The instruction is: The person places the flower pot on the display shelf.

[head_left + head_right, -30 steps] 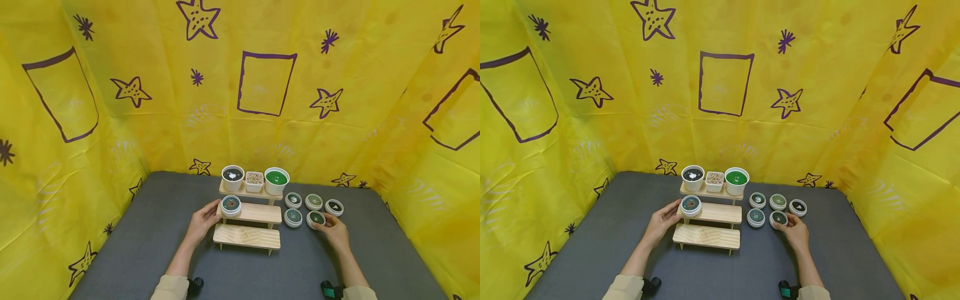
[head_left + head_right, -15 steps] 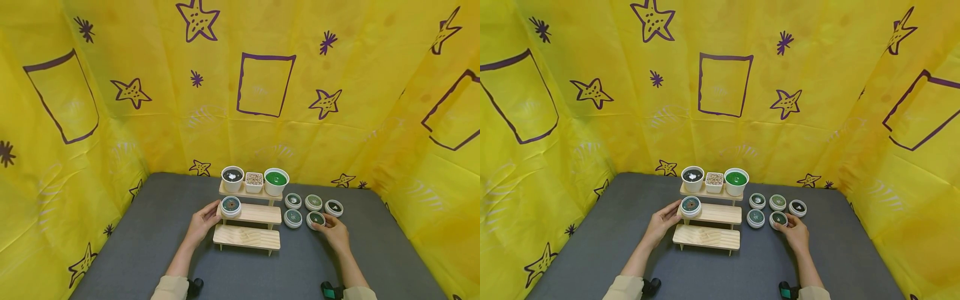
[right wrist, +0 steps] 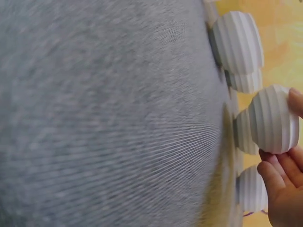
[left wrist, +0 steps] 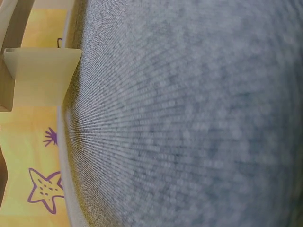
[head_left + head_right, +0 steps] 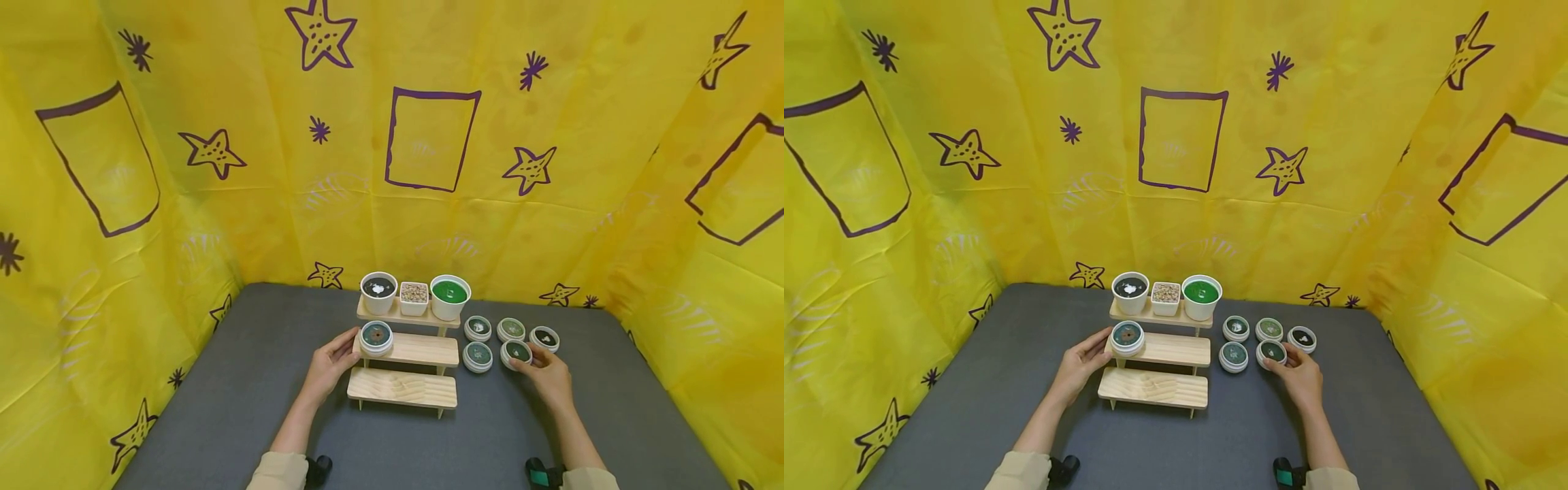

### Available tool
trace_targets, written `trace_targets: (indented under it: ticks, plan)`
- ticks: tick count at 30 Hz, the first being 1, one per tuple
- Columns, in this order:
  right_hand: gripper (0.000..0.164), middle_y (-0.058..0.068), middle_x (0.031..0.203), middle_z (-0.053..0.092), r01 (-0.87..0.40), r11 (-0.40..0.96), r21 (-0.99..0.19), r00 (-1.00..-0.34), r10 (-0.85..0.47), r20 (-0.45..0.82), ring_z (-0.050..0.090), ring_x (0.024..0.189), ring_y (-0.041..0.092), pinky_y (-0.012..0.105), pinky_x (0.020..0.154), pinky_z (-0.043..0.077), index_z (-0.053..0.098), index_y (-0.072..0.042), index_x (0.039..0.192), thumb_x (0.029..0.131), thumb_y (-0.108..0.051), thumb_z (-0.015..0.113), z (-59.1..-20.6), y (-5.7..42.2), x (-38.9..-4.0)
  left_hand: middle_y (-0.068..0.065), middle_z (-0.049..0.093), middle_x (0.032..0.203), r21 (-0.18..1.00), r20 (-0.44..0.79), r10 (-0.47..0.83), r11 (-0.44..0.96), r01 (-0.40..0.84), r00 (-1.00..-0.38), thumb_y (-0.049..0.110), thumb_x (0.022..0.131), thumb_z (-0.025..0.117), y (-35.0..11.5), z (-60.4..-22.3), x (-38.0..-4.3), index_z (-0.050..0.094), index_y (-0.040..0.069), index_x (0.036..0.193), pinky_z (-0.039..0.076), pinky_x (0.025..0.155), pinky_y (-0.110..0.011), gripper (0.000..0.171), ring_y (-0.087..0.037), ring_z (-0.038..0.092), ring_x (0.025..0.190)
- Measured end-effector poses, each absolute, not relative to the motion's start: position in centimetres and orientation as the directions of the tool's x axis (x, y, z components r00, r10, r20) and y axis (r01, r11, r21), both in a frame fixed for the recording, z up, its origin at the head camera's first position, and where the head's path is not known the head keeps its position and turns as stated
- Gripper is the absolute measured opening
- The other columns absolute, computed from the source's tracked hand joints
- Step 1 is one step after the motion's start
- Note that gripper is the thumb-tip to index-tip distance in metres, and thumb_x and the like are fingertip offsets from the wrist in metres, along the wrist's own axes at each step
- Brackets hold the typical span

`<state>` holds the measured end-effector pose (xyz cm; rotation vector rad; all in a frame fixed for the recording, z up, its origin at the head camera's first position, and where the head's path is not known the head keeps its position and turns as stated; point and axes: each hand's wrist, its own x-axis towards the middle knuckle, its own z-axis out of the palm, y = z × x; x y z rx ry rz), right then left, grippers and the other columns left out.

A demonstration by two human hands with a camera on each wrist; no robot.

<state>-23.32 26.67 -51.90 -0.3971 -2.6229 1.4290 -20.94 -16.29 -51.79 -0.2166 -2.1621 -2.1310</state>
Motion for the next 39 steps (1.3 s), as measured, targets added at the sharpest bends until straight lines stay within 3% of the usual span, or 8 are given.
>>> trace_targets:
  ticks: [7,17,25,39]
  plan:
    - [0.071,0.022,0.137,0.061,0.132,0.489,-0.862,-0.968,0.252,-0.006,0.049,0.082,-0.023,-0.002,0.072,0.043,0.057,-0.005,0.137,0.079,-0.037,0.083,-50.4,26.1,-23.2,-0.027,0.049,0.147,0.987,0.162,0.033,0.008,0.162,-0.986,-0.001,0.09,0.066,-16.3,-51.8,-21.0,0.048,-0.008,0.141,0.047,0.103,-0.015,0.054,-0.033,0.048,0.135]
    - [0.069,0.024,0.133,0.062,0.044,0.451,-0.891,-0.983,0.18,0.043,0.054,0.085,-0.021,-0.001,0.076,0.047,0.057,-0.003,0.136,0.08,-0.034,0.083,-47.7,24.3,-22.7,-0.028,0.047,0.148,0.987,0.159,0.038,-0.013,0.159,-0.986,0.0,0.091,0.066,-16.4,-51.9,-20.9,0.047,-0.008,0.142,0.047,0.1,-0.01,0.055,-0.021,0.052,0.132]
    - [0.062,0.02,0.13,0.064,-0.001,0.417,-0.909,-0.988,0.141,0.066,0.057,0.089,-0.015,0.001,0.08,0.049,0.06,-0.006,0.133,0.081,-0.029,0.083,-46.0,22.6,-22.3,-0.028,0.046,0.148,0.987,0.157,0.044,-0.025,0.156,-0.987,-0.001,0.091,0.065,-16.3,-51.8,-20.9,0.046,-0.009,0.142,0.047,0.1,-0.01,0.055,-0.028,0.049,0.135]
    - [0.058,0.018,0.125,0.067,-0.086,0.393,-0.916,-0.994,0.023,0.103,0.06,0.094,-0.01,0.006,0.087,0.05,0.062,-0.004,0.13,0.079,-0.021,0.084,-45.0,19.4,-21.5,-0.027,0.045,0.15,0.991,0.128,0.047,-0.032,0.126,-0.991,-0.001,0.091,0.065,-16.3,-51.6,-20.9,0.046,-0.007,0.143,0.047,0.097,-0.008,0.056,-0.027,0.049,0.135]
